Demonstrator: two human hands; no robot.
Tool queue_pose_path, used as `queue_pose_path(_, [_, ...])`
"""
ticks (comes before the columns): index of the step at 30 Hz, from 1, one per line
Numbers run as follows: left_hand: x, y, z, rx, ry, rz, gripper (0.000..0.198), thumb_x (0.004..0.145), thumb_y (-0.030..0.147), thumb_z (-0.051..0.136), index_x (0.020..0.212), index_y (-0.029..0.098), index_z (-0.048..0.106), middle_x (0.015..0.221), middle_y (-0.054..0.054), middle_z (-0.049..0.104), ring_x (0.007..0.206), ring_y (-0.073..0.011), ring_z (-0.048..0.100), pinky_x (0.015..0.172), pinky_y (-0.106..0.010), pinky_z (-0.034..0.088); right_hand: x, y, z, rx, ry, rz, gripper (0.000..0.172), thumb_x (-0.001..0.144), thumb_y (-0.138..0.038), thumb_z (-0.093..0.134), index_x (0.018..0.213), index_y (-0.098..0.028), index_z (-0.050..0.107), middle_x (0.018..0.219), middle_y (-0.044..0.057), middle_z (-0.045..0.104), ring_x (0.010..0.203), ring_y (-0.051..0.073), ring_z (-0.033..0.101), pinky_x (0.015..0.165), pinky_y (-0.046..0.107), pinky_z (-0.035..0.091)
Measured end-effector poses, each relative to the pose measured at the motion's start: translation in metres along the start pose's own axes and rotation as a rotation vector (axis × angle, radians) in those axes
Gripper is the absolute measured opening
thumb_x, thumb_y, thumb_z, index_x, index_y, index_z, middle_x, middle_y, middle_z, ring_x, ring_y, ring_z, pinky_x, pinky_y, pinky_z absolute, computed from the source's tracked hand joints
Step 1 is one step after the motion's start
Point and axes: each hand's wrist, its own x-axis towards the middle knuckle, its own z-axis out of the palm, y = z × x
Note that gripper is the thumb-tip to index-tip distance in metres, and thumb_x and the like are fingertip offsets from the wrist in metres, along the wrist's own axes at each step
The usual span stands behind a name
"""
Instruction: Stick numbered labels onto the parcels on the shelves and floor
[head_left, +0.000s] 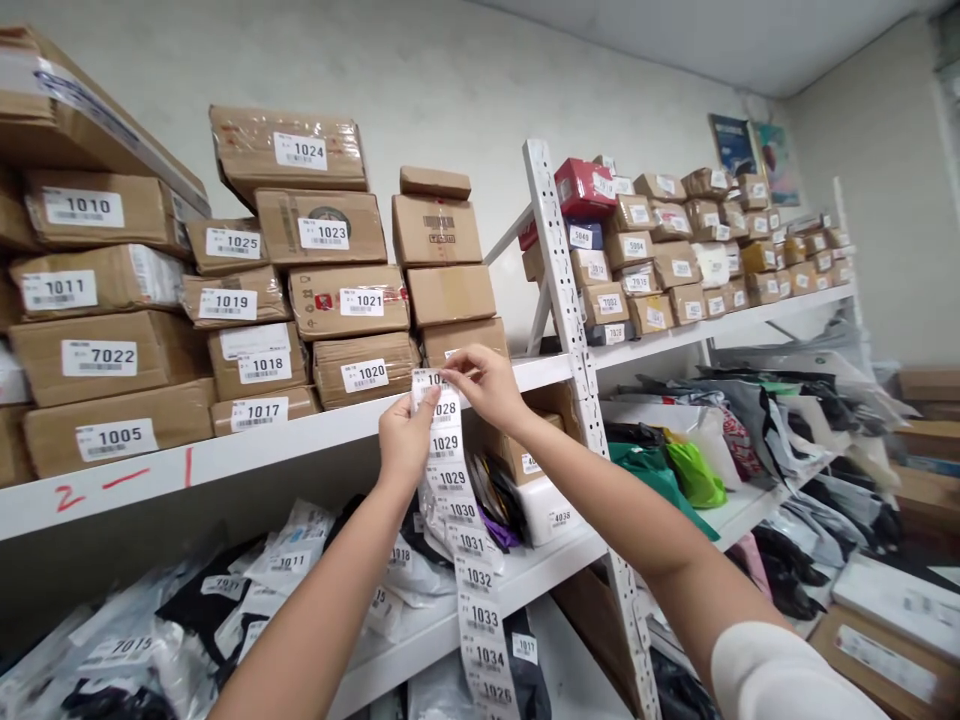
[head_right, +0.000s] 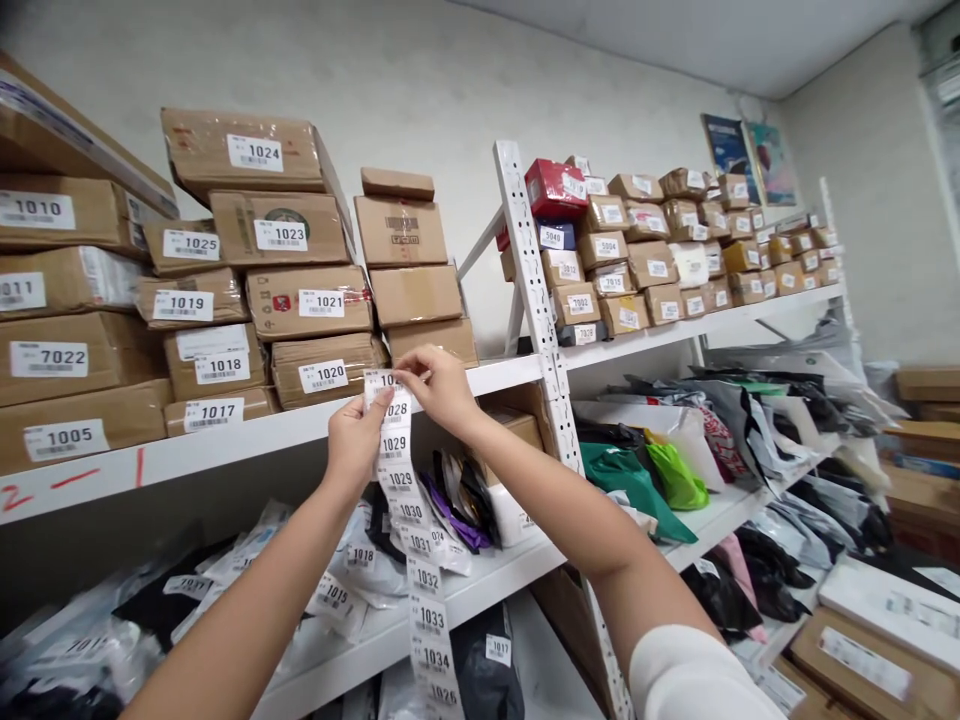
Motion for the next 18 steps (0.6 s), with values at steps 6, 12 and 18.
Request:
queue_pose_path(6, [0.013, 0.018, 0.002, 0.146, -0.071, 0.034, 0.048, 0.066, 0.054, 0.082, 0.087, 0.013, 0.073, 0.080, -0.005, 0.071, 0.068, -0.0145, 0.060, 0.060, -0.022, 0.045, 0.098, 0.031, -0.013, -0.162, 0.236, -0.040, 0.007, 0.089, -0.019, 0.062, 0.089, -0.015, 0.067, 0.089, 0.004, 0.065, 0.080, 0.013, 0.058, 0.079, 0.027, 0.048])
queue_pose_path(12, [0.000, 0.025, -0.011, 0.201, -0.074, 0.078, 0.043, 0.070, 0.054, 0.079, 0.086, 0.015, 0.073, 0.082, -0.005, 0.073, 0.069, -0.0134, 0.061, 0.062, -0.022, 0.047, 0.131, 0.055, -0.030, -0.447, 0.156, -0.005, 0.032, 0.079, -0.019, 0.073, 0.111, -0.016, 0.067, 0.109, 0.010, 0.057, 0.090, 0.018, 0.058, 0.091, 0.038, 0.049])
queue_pose_path(18, [-0.016, 0.027, -0.031, 0.234, -0.032, 0.014, 0.042, 0.069, 0.053, 0.080, 0.087, 0.016, 0.073, 0.082, -0.004, 0.073, 0.069, -0.0136, 0.061, 0.060, -0.021, 0.047, 0.116, 0.089, -0.067, -0.116, 0.304, 0.472, 0.081, 0.084, -0.079, 0.042, 0.142, -0.021, 0.045, 0.135, 0.017, 0.050, 0.123, 0.032, 0.052, 0.106, 0.053, 0.043])
